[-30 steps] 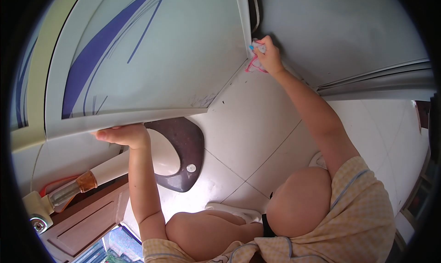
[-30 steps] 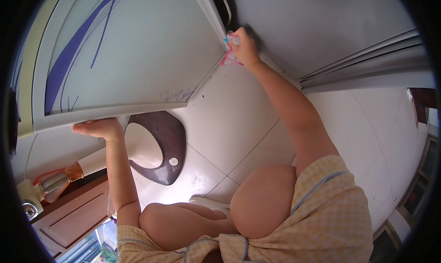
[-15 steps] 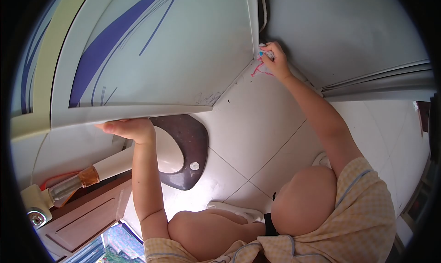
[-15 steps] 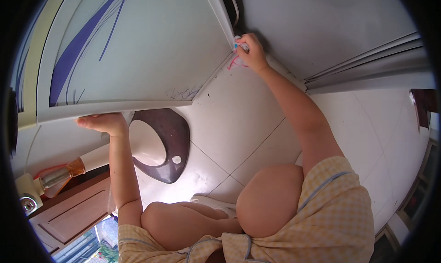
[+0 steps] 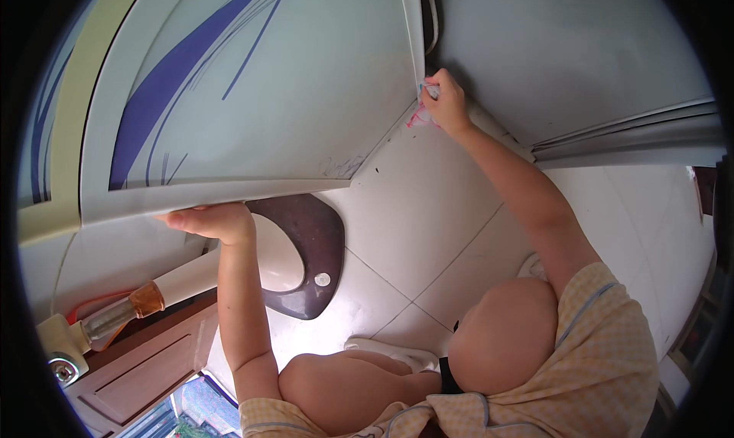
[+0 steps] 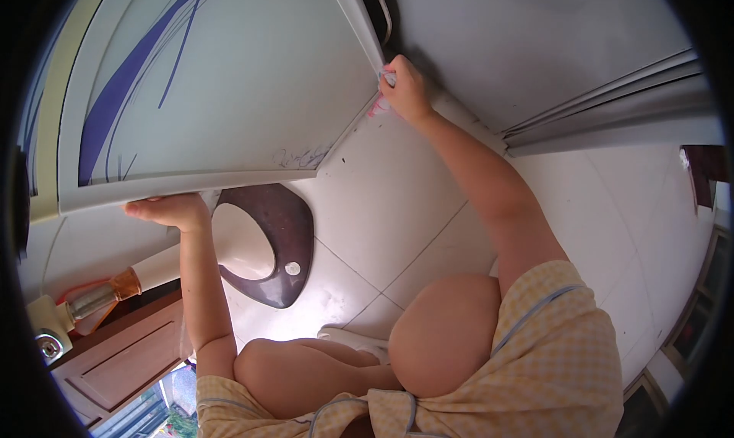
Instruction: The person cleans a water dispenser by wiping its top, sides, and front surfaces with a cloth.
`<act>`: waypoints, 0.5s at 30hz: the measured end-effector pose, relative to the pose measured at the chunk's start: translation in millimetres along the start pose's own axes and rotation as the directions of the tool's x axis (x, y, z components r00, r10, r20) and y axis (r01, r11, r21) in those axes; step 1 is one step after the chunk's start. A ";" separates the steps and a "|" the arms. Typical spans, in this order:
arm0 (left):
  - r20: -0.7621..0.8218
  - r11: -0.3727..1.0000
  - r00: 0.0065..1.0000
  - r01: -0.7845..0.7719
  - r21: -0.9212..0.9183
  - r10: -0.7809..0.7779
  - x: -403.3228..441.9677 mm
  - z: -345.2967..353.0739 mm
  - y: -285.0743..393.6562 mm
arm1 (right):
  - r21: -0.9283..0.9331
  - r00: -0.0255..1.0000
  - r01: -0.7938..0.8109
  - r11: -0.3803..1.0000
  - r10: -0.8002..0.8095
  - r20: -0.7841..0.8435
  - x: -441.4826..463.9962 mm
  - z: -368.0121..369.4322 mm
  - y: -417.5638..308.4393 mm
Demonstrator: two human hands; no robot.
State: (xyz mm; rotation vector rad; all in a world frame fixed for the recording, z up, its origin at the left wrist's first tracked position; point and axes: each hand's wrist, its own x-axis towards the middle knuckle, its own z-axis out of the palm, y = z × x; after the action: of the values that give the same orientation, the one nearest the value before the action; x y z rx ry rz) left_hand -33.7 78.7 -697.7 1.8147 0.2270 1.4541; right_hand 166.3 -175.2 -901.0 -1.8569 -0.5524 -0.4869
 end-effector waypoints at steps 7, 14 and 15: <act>-0.033 0.998 0.999 0.043 0.043 -0.041 -5.9 4.3 8.0 | 0.016 0.995 0.004 1.000 -0.003 -0.096 -1.8 8.7 -5.2; -0.019 0.999 1.000 -0.013 0.051 0.014 -2.6 -1.3 0.8 | -0.013 0.996 -0.051 0.999 0.050 -0.078 -11.3 11.7 0.4; -0.024 0.999 1.000 -0.006 0.037 0.007 -2.5 -1.5 -0.7 | 0.025 0.993 0.006 1.000 -0.003 -0.118 -1.5 8.6 -4.6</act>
State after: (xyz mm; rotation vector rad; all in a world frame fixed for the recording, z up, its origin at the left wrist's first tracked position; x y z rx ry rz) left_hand -35.6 78.5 -699.9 1.8302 0.2617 1.4860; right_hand 163.0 -165.9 -901.2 -1.7905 -0.4809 -0.5860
